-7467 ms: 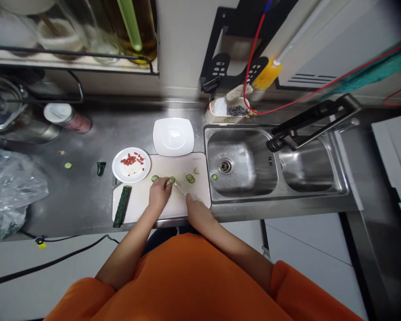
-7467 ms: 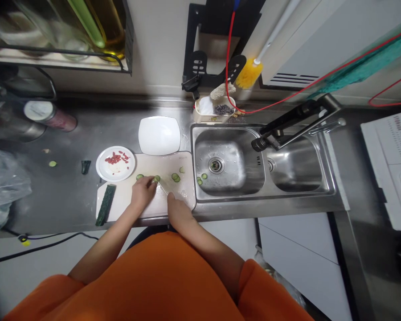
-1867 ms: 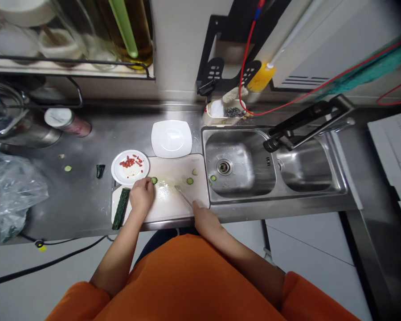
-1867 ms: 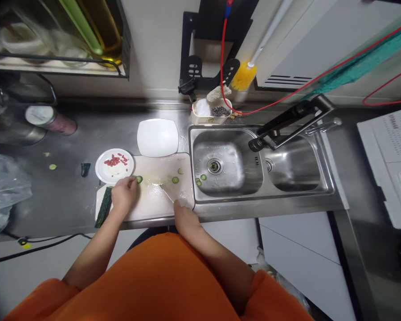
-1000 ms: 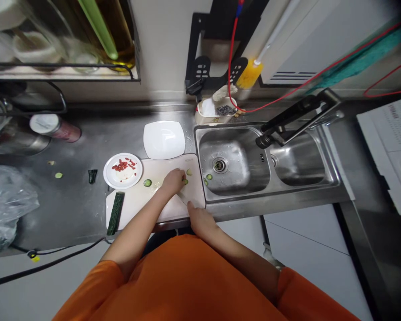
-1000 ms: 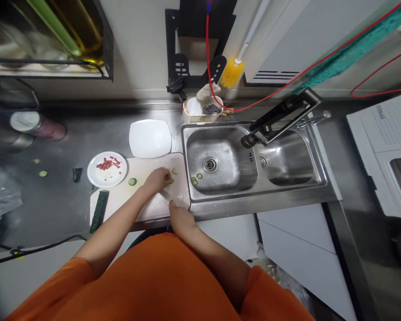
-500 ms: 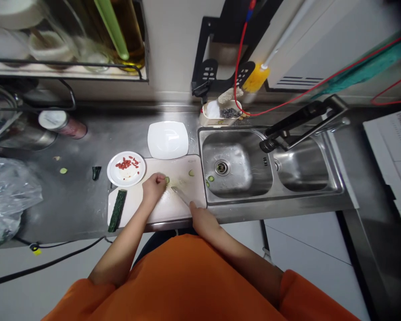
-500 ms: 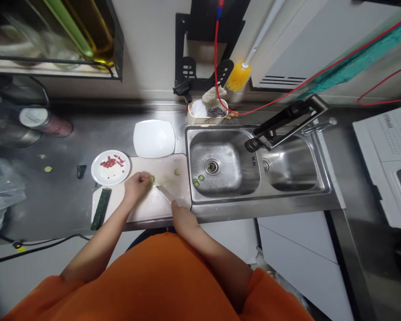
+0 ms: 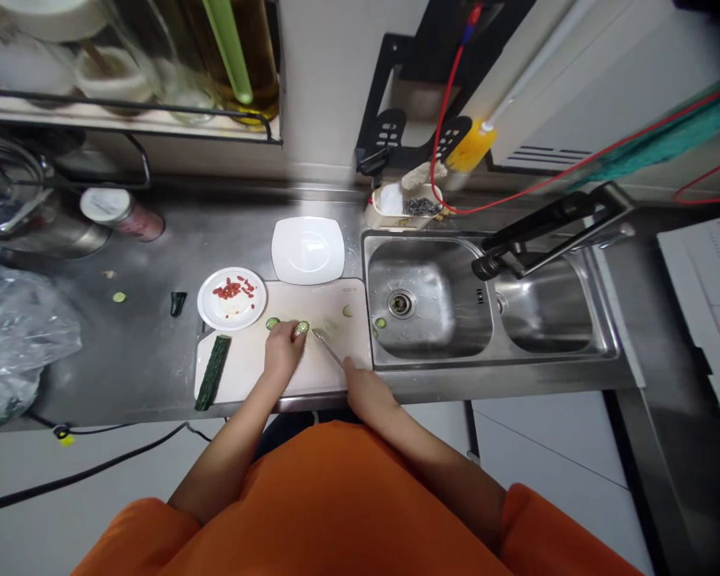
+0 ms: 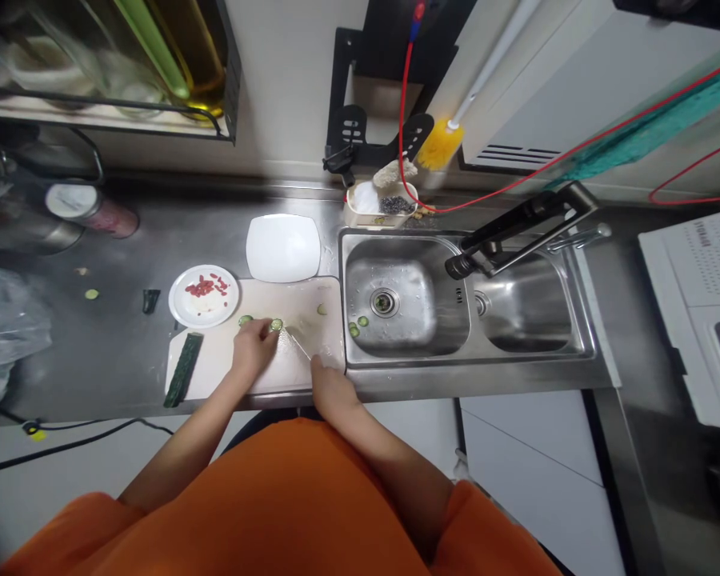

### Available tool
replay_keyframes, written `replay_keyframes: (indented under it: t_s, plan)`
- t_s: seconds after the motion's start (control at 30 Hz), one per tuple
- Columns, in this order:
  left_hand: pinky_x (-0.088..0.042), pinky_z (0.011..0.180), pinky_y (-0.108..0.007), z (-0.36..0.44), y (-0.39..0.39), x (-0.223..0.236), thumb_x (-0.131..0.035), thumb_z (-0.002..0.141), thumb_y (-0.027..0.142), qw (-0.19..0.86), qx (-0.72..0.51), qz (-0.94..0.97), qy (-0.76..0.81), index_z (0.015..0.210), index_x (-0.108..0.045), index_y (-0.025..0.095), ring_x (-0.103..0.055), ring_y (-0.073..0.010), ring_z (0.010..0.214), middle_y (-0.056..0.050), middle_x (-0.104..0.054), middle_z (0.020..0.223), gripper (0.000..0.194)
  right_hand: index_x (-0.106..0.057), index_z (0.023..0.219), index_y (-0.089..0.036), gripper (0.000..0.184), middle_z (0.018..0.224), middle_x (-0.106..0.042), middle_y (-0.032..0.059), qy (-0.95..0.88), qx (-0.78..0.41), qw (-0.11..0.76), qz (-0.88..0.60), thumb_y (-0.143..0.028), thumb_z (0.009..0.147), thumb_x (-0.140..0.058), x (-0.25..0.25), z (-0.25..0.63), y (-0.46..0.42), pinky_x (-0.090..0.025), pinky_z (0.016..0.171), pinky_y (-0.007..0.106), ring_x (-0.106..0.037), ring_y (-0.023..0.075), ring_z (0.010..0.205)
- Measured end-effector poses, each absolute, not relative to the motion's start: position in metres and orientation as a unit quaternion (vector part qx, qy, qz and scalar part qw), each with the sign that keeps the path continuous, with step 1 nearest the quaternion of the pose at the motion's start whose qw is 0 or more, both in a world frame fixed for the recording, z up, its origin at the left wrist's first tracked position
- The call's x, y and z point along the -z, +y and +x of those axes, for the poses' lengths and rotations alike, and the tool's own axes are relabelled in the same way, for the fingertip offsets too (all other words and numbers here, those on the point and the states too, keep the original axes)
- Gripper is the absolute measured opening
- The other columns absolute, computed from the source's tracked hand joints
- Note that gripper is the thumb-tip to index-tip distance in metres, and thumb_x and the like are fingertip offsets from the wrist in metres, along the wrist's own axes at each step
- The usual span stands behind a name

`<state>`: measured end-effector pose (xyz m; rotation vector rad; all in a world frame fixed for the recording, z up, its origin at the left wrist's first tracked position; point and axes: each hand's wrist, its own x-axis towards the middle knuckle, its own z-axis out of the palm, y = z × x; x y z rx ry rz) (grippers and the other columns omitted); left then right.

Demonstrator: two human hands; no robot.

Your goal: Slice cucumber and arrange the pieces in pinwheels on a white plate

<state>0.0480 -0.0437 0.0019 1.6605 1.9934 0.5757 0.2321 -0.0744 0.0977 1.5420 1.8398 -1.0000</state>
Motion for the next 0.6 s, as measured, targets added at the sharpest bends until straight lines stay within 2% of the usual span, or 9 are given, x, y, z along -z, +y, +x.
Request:
replay_keyframes:
  t_s: [0.37,0.6]
  plan:
    - [-0.046,0.084,-0.033,0.049,-0.045,0.003,-0.051,0.080,0.027,0.257,-0.226,0.599,0.724,0.099,-0.066,0.017,-0.059,-0.0211,0.087,-0.009,-0.066,0.091,0.026,-0.035,0.127,-0.014,0.043,0.093,-0.066,0.0138,0.717,0.347,0.230,0.558,-0.003,0.085,-0.031,-0.089,0.217,-0.070,-0.047,0.073,0.031,-0.063,0.0240,0.094]
    - [-0.045,0.086,-0.033,0.049,-0.045,0.001,-0.051,0.080,0.028,0.270,-0.212,0.585,0.735,0.100,-0.066,0.018,-0.059,-0.0214,0.090,-0.008,-0.067,0.093,0.027,-0.032,0.130,-0.013,0.045,0.097,-0.065,0.0156,0.711,0.347,0.254,0.556,-0.002,0.086,-0.028,-0.095,0.211,-0.066,-0.047,0.075,0.029,-0.063,0.0223,0.097]
